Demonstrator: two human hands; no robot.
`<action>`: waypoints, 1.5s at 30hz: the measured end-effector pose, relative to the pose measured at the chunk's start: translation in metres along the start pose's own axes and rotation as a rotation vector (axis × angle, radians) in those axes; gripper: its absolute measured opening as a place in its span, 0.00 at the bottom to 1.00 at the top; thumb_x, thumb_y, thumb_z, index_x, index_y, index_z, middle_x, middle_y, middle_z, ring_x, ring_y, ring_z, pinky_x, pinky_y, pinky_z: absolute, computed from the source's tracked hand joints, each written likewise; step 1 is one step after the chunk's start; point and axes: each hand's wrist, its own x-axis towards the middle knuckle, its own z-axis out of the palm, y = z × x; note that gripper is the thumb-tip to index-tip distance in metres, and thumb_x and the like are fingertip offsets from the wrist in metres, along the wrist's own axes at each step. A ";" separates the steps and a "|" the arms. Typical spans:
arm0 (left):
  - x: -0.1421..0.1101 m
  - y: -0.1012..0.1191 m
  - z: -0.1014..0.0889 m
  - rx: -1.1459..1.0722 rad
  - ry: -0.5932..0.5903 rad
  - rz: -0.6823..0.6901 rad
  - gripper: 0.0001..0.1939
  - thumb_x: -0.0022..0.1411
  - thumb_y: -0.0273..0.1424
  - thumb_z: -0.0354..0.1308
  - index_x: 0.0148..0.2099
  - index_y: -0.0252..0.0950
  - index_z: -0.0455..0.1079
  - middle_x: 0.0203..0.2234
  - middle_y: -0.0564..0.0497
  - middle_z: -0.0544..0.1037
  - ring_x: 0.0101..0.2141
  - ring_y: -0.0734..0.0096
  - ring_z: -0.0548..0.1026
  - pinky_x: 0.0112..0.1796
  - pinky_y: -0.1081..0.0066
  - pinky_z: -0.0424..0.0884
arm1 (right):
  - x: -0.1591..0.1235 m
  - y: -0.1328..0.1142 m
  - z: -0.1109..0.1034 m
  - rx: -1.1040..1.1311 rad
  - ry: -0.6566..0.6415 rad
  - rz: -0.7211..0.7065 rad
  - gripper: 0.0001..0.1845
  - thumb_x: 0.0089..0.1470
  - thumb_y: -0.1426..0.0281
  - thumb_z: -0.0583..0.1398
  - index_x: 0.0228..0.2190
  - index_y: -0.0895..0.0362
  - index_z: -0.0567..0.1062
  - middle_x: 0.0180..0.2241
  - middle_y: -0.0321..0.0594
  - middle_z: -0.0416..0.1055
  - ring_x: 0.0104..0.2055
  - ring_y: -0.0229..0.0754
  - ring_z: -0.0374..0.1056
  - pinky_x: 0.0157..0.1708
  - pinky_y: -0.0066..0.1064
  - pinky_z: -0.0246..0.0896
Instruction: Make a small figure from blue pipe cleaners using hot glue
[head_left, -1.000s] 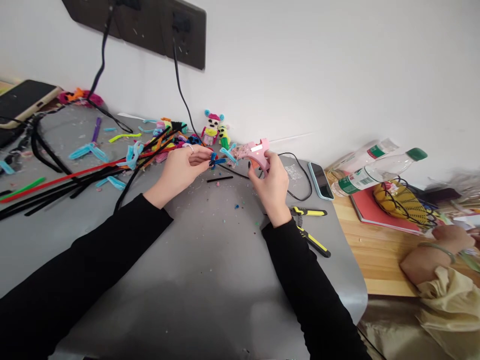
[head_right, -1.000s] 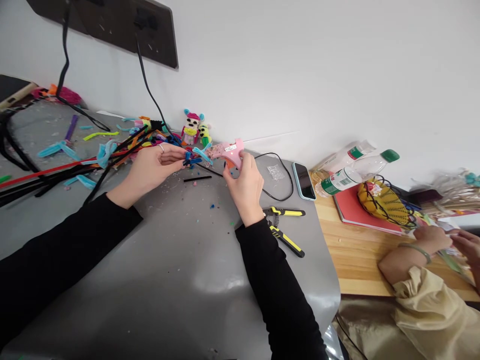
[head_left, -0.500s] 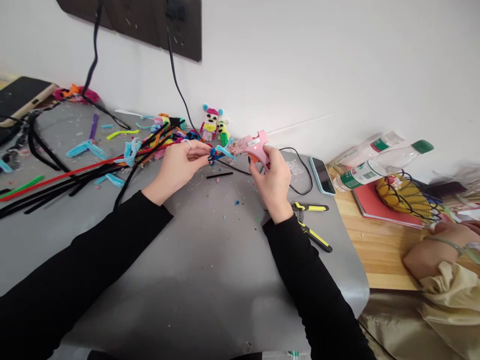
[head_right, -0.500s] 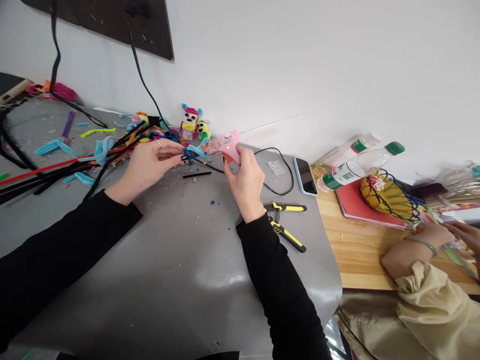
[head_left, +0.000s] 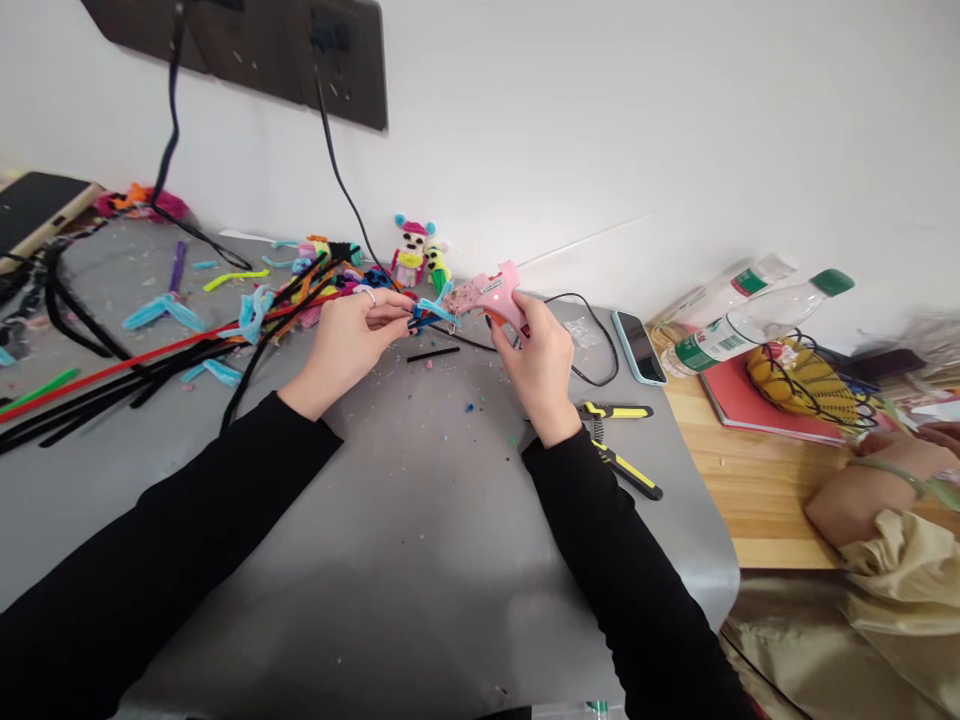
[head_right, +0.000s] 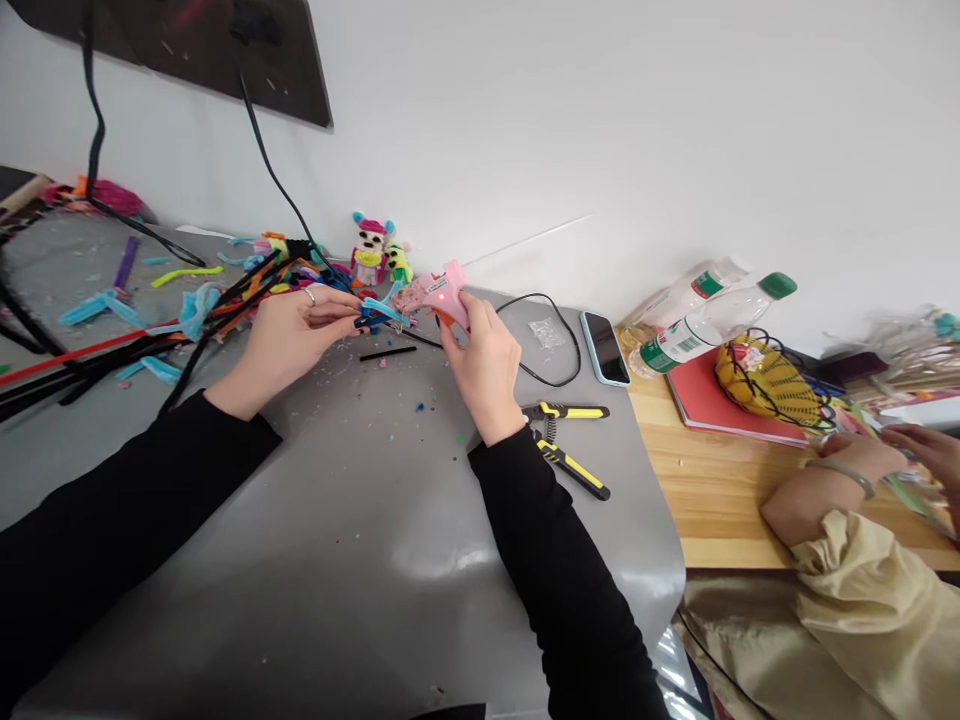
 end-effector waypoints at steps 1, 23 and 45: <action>0.000 0.000 0.000 0.001 -0.001 -0.001 0.10 0.54 0.32 0.69 0.40 0.38 0.81 0.38 0.47 0.88 0.44 0.53 0.86 0.49 0.60 0.83 | 0.000 0.000 0.000 0.001 -0.007 0.001 0.18 0.67 0.62 0.58 0.54 0.55 0.74 0.44 0.48 0.79 0.40 0.47 0.75 0.38 0.35 0.68; 0.000 -0.002 -0.002 -0.002 -0.024 -0.001 0.11 0.56 0.32 0.67 0.43 0.36 0.80 0.38 0.46 0.87 0.39 0.57 0.86 0.48 0.60 0.84 | 0.000 -0.004 -0.003 -0.012 -0.013 -0.004 0.16 0.65 0.66 0.59 0.53 0.56 0.74 0.42 0.45 0.80 0.39 0.45 0.75 0.33 0.32 0.63; 0.001 -0.006 -0.002 0.011 -0.023 0.031 0.11 0.54 0.33 0.63 0.41 0.38 0.79 0.37 0.46 0.88 0.42 0.55 0.87 0.46 0.63 0.84 | -0.002 -0.001 0.002 0.016 0.029 -0.020 0.15 0.67 0.64 0.59 0.52 0.55 0.76 0.46 0.47 0.81 0.40 0.46 0.76 0.34 0.32 0.65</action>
